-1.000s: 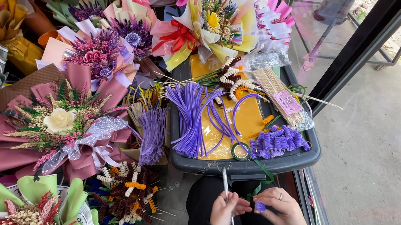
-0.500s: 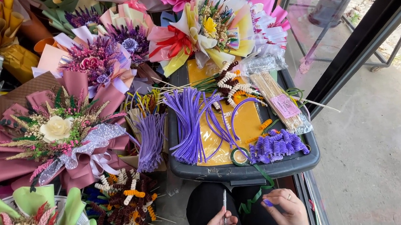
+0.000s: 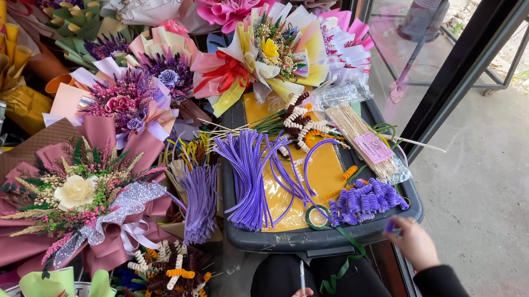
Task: The person wraps purple pipe cleaners around a green floral stem using a pair of scissors as a winding tool. The person repeatedly winds the pipe cleaner and places the finished pieces on a tray beside other crafting supplies.
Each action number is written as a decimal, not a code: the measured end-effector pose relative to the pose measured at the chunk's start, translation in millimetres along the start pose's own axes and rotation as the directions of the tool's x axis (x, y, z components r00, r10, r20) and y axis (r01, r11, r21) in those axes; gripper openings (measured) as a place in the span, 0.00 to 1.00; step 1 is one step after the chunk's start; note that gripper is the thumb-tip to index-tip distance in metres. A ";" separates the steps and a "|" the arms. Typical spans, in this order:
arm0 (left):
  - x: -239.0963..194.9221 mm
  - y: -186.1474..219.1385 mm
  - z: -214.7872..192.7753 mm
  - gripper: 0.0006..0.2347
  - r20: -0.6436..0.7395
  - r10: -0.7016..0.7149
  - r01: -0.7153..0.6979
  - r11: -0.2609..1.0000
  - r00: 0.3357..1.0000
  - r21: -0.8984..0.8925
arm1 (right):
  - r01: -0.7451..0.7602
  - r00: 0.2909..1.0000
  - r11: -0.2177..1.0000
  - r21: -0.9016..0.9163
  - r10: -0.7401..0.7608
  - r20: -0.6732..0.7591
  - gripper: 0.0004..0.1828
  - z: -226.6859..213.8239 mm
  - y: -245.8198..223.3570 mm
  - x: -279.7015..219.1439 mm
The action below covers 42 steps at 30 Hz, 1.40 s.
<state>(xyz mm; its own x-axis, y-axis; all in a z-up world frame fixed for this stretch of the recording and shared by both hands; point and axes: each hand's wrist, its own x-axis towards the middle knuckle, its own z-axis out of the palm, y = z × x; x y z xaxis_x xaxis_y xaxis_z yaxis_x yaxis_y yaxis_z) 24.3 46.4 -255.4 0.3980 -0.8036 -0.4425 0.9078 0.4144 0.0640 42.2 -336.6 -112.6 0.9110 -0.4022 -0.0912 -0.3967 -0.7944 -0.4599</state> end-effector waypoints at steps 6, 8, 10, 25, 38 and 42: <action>-1.9 2.4 3.8 0.09 -0.007 0.024 -0.024 1.000 1.000 0.000 | -0.167 0.986 0.978 0.126 0.163 0.042 0.46 -35.6 13.0 62.2; -2.4 3.2 4.7 0.09 -0.023 0.019 -0.019 1.000 1.000 -0.016 | -0.171 0.985 0.975 0.139 0.166 0.044 0.51 -27.1 22.0 67.0; -3.8 4.0 5.9 0.09 -0.041 0.011 -0.013 0.999 0.999 -0.034 | -0.177 0.984 0.972 0.151 0.172 0.048 0.55 -23.5 23.6 64.3; -16.1 1.2 18.2 0.16 0.136 0.122 -0.154 0.956 0.983 0.251 | -0.260 0.963 0.941 0.217 0.270 -0.020 0.45 -10.0 17.5 37.2; 11.7 5.1 5.4 0.15 0.186 0.174 -0.214 0.950 0.967 0.226 | 0.455 0.890 0.879 0.141 -0.452 -0.054 0.21 51.2 -149.4 48.9; 16.2 13.8 7.6 0.14 0.156 0.204 -0.238 0.940 0.967 0.245 | 0.623 0.779 0.766 -0.160 -0.625 0.047 0.29 76.9 -165.1 62.8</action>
<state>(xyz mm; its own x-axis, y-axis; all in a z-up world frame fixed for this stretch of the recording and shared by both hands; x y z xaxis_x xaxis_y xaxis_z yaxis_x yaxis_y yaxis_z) 44.2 35.8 -254.8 0.5902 -0.7589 -0.2751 0.7911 0.4760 0.3842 173.6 -195.7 -110.3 0.9632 0.2042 0.1745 0.2460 -0.9317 -0.2674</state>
